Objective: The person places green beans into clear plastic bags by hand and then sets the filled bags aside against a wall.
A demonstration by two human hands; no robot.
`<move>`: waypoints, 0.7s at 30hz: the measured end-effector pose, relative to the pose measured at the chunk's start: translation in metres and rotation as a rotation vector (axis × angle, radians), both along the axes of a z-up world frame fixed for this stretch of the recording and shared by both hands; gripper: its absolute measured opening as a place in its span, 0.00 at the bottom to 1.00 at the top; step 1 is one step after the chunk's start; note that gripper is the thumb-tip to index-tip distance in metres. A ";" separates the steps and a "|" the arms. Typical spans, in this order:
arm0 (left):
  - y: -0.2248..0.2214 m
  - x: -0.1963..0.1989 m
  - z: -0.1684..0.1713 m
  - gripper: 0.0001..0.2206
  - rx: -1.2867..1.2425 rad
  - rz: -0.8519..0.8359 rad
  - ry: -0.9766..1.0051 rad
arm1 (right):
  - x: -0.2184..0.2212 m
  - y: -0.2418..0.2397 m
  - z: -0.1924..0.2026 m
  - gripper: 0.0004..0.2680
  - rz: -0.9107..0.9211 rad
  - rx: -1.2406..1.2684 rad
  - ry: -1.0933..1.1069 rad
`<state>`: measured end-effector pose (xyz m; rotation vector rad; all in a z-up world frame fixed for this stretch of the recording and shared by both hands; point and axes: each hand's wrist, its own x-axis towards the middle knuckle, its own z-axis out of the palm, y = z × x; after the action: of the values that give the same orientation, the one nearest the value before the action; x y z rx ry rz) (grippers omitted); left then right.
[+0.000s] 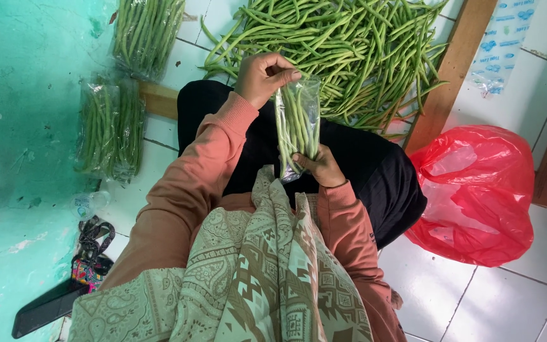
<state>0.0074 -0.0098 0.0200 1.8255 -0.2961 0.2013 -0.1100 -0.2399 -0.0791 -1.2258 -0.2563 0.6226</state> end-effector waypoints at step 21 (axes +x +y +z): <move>-0.026 -0.041 -0.034 0.13 -0.246 -0.181 0.417 | -0.001 0.005 0.004 0.10 -0.124 -0.029 0.011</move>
<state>-0.0336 -0.0354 -0.0144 1.5419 -0.1333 -0.2578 -0.1114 -0.2351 -0.0752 -1.2554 -0.1609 0.5271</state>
